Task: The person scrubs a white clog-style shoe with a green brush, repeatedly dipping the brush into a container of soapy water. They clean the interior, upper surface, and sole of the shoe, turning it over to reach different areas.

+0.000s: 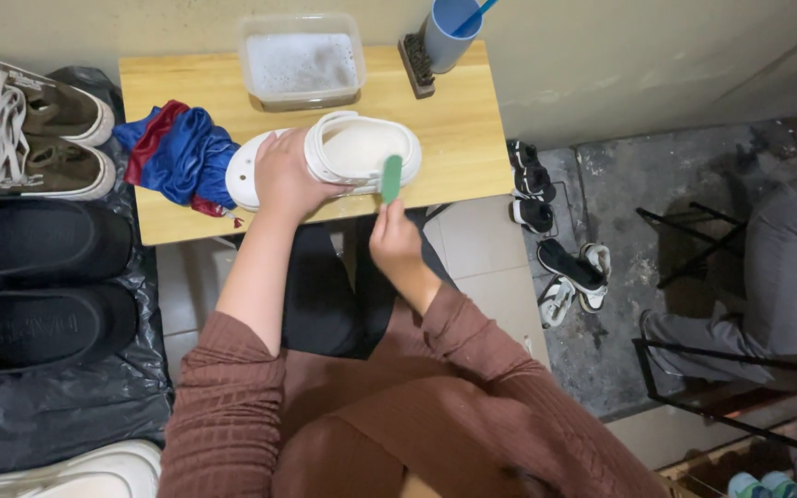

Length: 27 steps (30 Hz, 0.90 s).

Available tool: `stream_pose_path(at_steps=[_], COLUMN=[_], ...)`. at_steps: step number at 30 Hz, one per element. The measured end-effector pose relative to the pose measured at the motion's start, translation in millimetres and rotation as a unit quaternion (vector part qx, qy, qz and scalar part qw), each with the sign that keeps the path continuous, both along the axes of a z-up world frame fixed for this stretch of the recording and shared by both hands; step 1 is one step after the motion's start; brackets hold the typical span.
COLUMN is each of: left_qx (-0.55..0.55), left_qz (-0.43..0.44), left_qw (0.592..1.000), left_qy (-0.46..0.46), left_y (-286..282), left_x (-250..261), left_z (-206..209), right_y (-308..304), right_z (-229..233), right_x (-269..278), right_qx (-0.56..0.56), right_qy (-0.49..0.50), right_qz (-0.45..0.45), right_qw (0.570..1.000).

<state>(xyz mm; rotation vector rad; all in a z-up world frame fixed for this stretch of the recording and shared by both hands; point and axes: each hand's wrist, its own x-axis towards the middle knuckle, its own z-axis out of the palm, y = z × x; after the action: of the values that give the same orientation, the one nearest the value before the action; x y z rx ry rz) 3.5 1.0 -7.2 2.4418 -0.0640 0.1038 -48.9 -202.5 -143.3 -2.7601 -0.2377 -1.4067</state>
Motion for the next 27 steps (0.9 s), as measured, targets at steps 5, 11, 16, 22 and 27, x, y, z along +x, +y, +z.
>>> stream_pose_path(at_steps=[5,11,16,22,27], left_qx=[-0.002,-0.008,0.003,-0.001,0.007], left_qz=[0.002,0.001,-0.001,-0.007,-0.006], left_qw=[1.0,1.0,1.0,1.0,1.0], left_qy=[0.008,0.003,-0.01,-0.008,-0.029], left_y=[0.7,-2.7,-1.3,-1.0,0.4], left_x=[1.6,-2.7,1.7,-1.8,-5.2], left_z=[0.2,7.4,1.3,12.3,11.9], right_y=[-24.1,-14.9,-14.8,-43.1,-107.5], right_z=[30.6,52.1,87.8,127.9,53.1], right_x=[12.7,-1.1,-3.8,23.0,62.3], right_qx=[0.048,0.161,0.03,0.215,0.319], right_qy=[0.117,0.219,0.063,0.4,0.385], right_qz=[0.086,0.081,0.11,0.063,0.007], right_qw=[0.988,0.959,0.992,0.889,0.866])
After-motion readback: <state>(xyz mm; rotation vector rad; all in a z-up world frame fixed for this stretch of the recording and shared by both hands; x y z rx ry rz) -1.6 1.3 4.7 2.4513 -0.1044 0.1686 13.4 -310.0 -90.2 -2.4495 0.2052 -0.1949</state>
